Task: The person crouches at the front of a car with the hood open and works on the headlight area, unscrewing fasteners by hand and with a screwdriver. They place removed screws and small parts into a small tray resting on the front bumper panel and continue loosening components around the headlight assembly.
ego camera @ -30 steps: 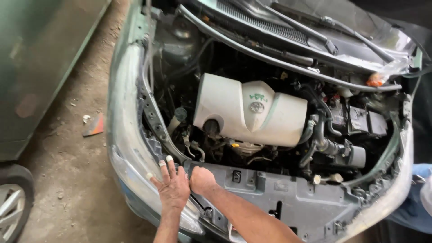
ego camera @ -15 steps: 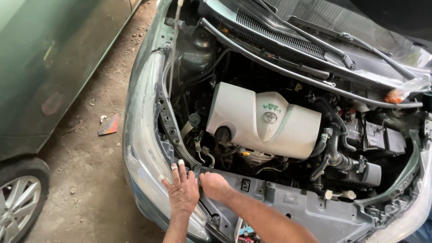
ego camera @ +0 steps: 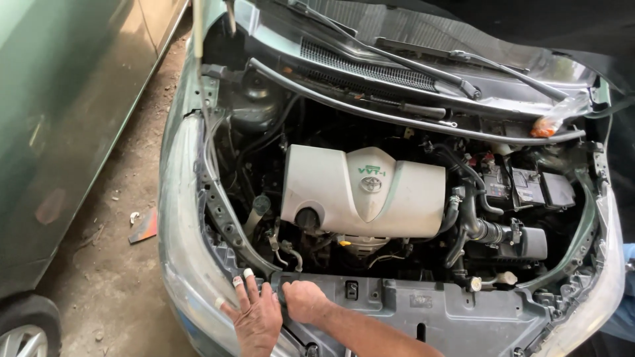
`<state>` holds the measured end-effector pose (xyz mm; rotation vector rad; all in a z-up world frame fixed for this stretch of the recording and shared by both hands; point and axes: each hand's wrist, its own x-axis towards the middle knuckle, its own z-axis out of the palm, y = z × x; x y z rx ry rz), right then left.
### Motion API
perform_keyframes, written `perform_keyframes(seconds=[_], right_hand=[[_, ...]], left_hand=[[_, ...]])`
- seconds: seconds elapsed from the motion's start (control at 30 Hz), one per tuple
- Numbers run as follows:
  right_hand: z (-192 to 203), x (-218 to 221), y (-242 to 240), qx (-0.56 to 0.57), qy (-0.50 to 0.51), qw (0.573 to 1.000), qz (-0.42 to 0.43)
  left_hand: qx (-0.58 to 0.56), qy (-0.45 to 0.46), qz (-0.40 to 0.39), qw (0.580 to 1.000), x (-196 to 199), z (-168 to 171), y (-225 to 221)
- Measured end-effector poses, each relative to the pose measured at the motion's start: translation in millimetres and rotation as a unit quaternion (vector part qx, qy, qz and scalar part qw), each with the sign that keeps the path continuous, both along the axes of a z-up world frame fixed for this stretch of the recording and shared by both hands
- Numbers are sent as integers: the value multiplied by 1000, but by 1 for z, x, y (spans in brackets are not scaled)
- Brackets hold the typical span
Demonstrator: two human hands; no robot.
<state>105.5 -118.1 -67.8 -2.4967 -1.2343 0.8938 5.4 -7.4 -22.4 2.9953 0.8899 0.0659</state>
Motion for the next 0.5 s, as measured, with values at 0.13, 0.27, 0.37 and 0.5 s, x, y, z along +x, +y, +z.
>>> perform_keyframes(seconds=[0.13,0.27,0.37,0.5], right_hand=[[24,5,4,-9,27,1000,6],[7,1,-8,73,7,997,7],[14,3,-7,77,16,996,41],[18,16,-8,105,3,986,131]], left_hand=[[13,-29,-9,999,4,-9,2],[8,19,24,1000,8,-19,-2],[12,99,38,994,5,-24,-6],[13,59,54,997,-1,-59,-3]])
